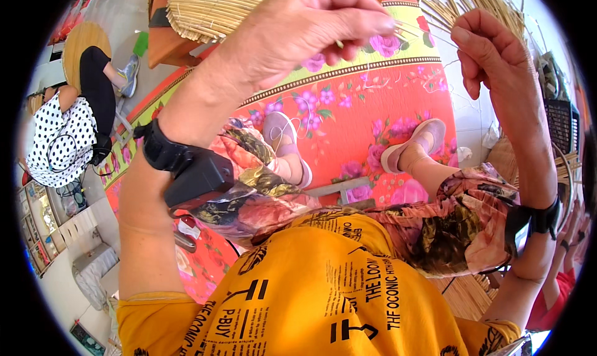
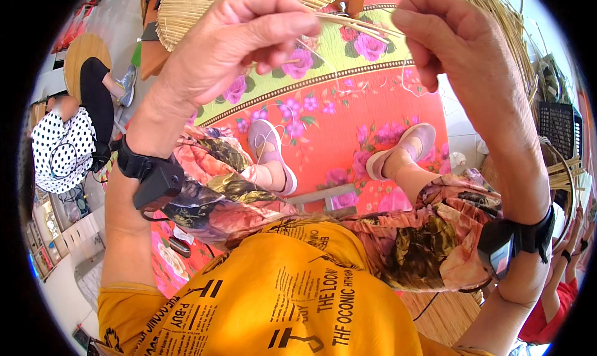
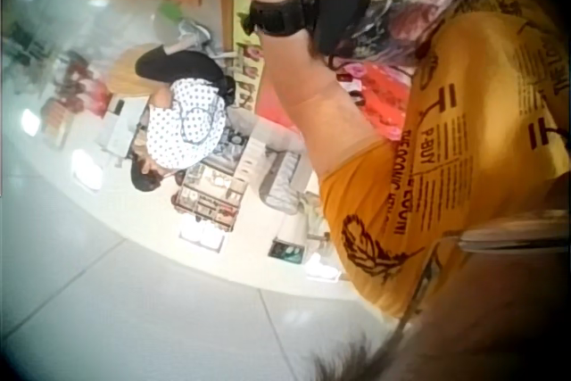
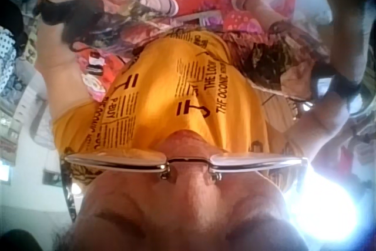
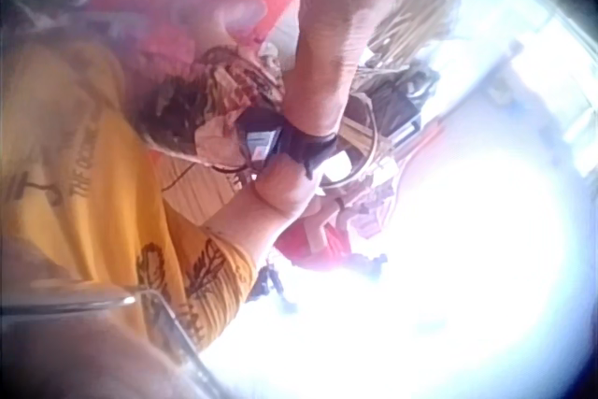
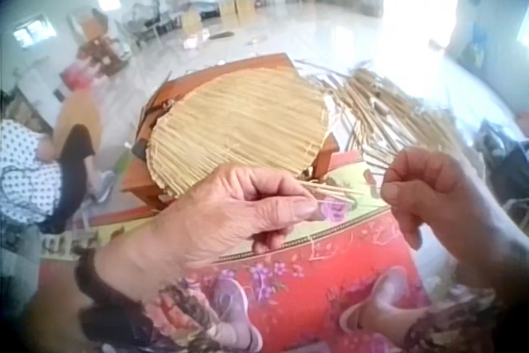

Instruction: The person sits on the floor and weaves thin bamboo strips into a circular mat using a needle and thread. They thread the needle, pull the thread through the bamboo strips to secure them, and trim the excess thread with scissors.

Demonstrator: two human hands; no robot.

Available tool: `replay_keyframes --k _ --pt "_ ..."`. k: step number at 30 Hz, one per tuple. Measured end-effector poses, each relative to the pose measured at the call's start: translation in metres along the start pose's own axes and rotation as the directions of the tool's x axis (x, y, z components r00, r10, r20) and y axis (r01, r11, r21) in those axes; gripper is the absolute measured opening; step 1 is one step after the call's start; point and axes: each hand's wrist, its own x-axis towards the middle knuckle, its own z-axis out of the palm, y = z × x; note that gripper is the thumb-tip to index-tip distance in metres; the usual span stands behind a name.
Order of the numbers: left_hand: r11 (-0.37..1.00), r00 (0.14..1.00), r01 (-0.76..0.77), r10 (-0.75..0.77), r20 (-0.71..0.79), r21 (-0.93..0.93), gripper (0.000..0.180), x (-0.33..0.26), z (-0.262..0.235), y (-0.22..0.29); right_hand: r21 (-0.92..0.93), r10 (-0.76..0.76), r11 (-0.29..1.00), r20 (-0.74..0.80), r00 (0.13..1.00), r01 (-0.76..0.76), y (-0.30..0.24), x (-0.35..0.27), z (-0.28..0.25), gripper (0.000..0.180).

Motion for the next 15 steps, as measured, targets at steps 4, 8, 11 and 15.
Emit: replay_keyframes --k 4,8,11,15 --pt "0.957 0.975 -0.085 0.137 -0.176 0.276 0.021 -0.007 -0.028 -0.005 0.024 0.116 0.993 -0.086 0.99 -0.114 0.042 0.005 -0.024 0.014" --pt "0.894 0.919 -0.118 0.264 -0.294 0.432 0.021 -0.016 -0.053 -0.009 0.024 0.219 0.976 -0.123 0.968 -0.218 0.085 0.003 -0.045 0.014" --pt "0.896 0.897 -0.112 0.277 -0.344 0.43 0.021 -0.022 -0.064 -0.007 0.022 0.275 0.961 -0.135 0.952 -0.275 0.092 0.001 -0.046 0.015" --pt "0.901 0.828 -0.147 0.338 -0.448 0.408 0.017 -0.02 -0.078 0.001 -0.044 0.287 0.953 -0.187 0.94 -0.3 0.085 -0.004 -0.053 0.015"
